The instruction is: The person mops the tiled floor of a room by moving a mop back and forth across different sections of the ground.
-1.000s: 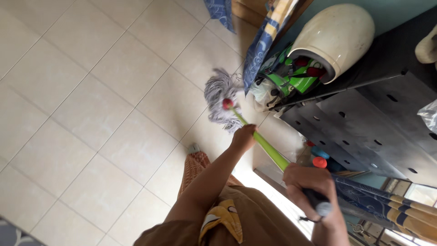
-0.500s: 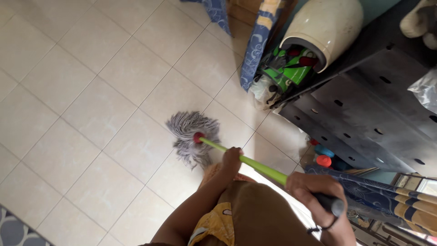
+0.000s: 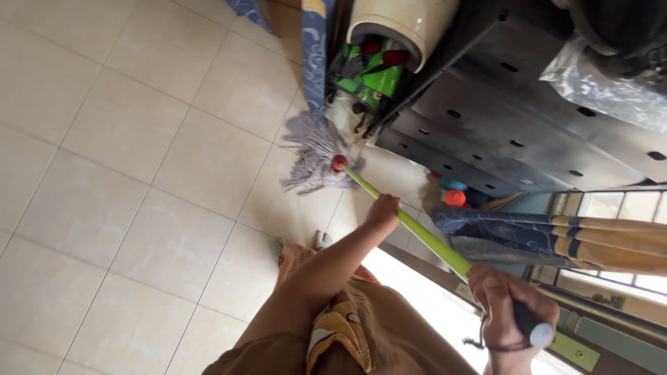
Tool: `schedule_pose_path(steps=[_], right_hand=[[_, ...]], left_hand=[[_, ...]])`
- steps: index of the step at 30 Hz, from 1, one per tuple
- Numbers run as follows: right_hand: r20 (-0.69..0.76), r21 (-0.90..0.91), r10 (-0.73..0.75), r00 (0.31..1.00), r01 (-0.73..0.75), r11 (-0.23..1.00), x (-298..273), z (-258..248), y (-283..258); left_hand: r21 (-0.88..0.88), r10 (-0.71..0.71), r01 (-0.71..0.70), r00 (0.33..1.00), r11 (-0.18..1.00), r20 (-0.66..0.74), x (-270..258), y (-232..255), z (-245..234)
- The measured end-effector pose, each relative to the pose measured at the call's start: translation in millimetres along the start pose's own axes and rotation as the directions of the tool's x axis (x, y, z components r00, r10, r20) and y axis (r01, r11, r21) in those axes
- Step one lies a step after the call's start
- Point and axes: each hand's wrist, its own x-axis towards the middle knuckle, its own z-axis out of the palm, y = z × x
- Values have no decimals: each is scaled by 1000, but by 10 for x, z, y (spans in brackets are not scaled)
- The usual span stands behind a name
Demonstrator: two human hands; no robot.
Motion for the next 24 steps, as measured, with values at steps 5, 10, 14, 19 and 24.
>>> schedule_pose_path(steps=[5, 10, 14, 19, 24], right_hand=[[56, -341, -184, 981, 192, 920, -98, -58, 55], [151, -437, -55, 987, 117, 892, -134, 218, 178], [168, -426, 154, 974, -69, 902, -244, 70, 63], [212, -93, -108, 971, 130, 987, -324, -389, -228], [350, 130, -138, 926, 98, 987, -256, -549, -86]], left_hand=[[-66, 115, -107, 983, 992, 143, 74, 505, 528], [-262, 323, -287, 940, 922, 108, -5, 717, 823], [-122, 331, -308, 890, 944, 314, -178, 771, 581], [-21, 362, -365, 914, 931, 181, -654, 775, -119], [83, -9, -11, 970, 996, 242, -1069, 168, -623]])
